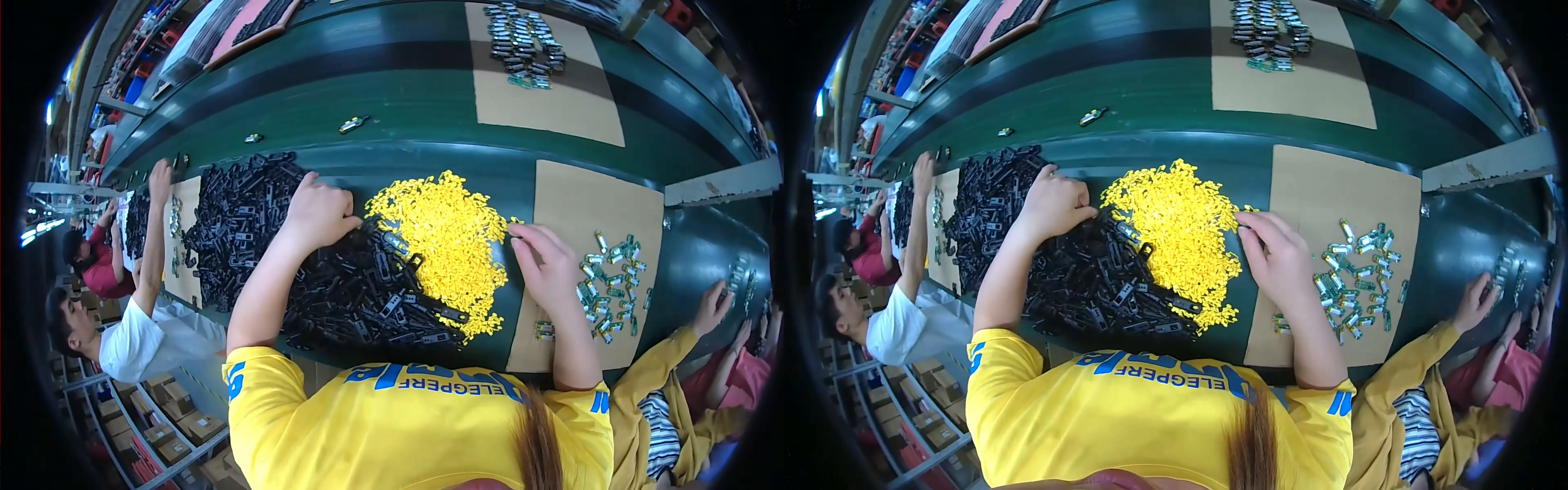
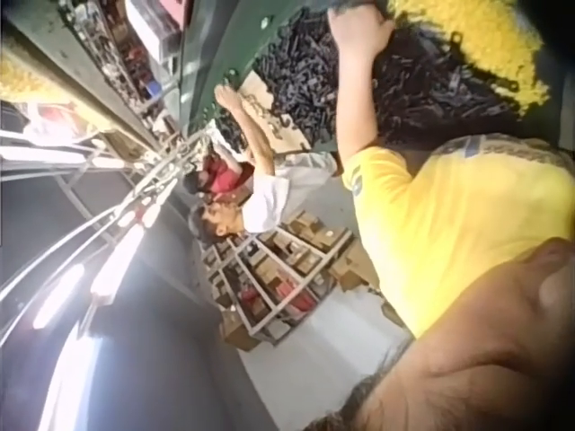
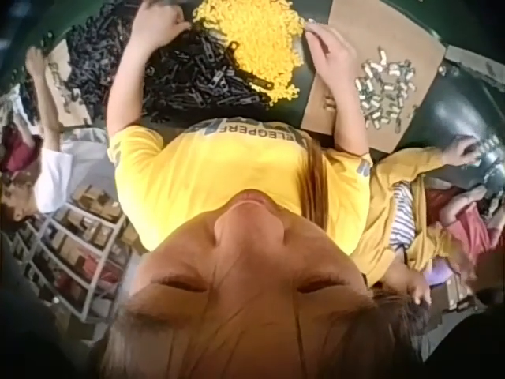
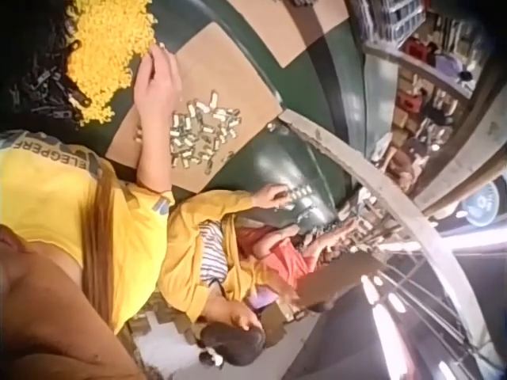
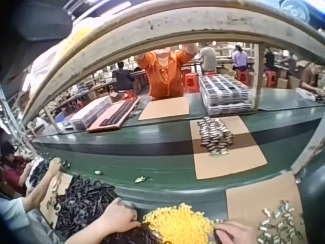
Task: The person assembles and sorts small electronic components by hand, separating yellow parts from black parts on a cardboard sheet.
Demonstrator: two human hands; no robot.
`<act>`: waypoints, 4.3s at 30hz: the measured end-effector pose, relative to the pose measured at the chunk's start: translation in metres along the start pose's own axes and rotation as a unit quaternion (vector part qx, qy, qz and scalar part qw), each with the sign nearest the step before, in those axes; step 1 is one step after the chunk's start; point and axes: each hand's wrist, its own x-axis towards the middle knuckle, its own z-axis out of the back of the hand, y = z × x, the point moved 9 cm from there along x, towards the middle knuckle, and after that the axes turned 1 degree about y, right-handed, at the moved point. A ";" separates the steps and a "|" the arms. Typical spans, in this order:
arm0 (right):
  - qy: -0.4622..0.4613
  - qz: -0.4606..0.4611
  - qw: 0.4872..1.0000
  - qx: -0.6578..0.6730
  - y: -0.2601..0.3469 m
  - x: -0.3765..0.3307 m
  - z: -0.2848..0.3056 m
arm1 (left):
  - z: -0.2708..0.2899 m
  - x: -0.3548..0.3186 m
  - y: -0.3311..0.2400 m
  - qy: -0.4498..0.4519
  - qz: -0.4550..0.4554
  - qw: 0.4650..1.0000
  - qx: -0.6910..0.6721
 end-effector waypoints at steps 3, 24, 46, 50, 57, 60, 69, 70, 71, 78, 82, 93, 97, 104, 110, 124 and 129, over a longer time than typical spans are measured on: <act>-0.004 0.038 0.998 -0.049 0.010 0.005 -0.003 | -0.009 0.003 -0.009 -0.026 -0.057 0.998 0.001; -0.004 0.049 0.994 -0.099 -0.009 0.004 0.001 | 0.012 -0.006 -0.020 -0.106 -0.057 0.985 -0.126; -0.032 -0.063 0.997 -0.036 -0.043 0.005 0.009 | -0.002 0.033 -0.120 0.101 0.009 0.602 -0.792; -0.023 -0.071 0.997 -0.012 -0.039 0.002 0.011 | -0.012 0.029 -0.131 0.106 0.005 0.636 -0.764; -0.017 -0.164 0.979 0.123 -0.047 -0.005 0.012 | -0.020 0.031 -0.124 0.011 0.012 0.667 -0.745; 0.011 -0.215 0.950 0.225 -0.058 -0.006 0.005 | -0.015 0.029 -0.126 -0.006 0.013 0.670 -0.743; 0.129 -0.343 0.879 0.306 -0.056 -0.011 -0.012 | -0.003 0.020 -0.139 0.012 -0.024 0.707 -0.706; 0.092 -0.262 0.918 0.284 -0.045 -0.005 -0.007 | -0.001 0.019 -0.143 0.018 -0.029 0.702 -0.712; 0.055 -0.180 0.948 0.258 -0.031 -0.003 -0.001 | 0.000 0.018 -0.148 0.023 -0.034 0.696 -0.717; -0.102 0.084 0.991 0.030 0.020 -0.008 0.009 | 0.009 0.008 -0.163 0.032 -0.052 0.666 -0.743; -0.059 0.067 0.995 -0.033 0.019 -0.006 0.003 | 0.004 0.008 -0.163 0.030 -0.039 0.667 -0.744; -0.132 0.043 0.959 -0.248 -0.005 -0.015 0.052 | -0.017 0.019 -0.156 0.057 -0.017 0.667 -0.743; -0.156 -0.065 0.902 -0.397 -0.052 -0.037 0.102 | -0.015 0.021 -0.148 0.048 -0.011 0.668 -0.742; -0.132 -0.024 0.948 -0.287 -0.043 -0.025 0.088 | -0.010 0.022 -0.161 0.049 -0.024 0.667 -0.743; -0.080 0.104 0.978 -0.161 0.021 -0.020 0.033 | -0.003 0.018 -0.173 0.053 -0.049 0.661 -0.747; -0.098 0.183 0.969 -0.132 0.034 -0.022 0.029 | 0.002 0.018 -0.177 0.054 -0.064 0.669 -0.739; -0.061 0.188 0.975 -0.106 0.029 -0.018 0.022 | 0.005 0.017 -0.181 0.053 -0.085 0.675 -0.731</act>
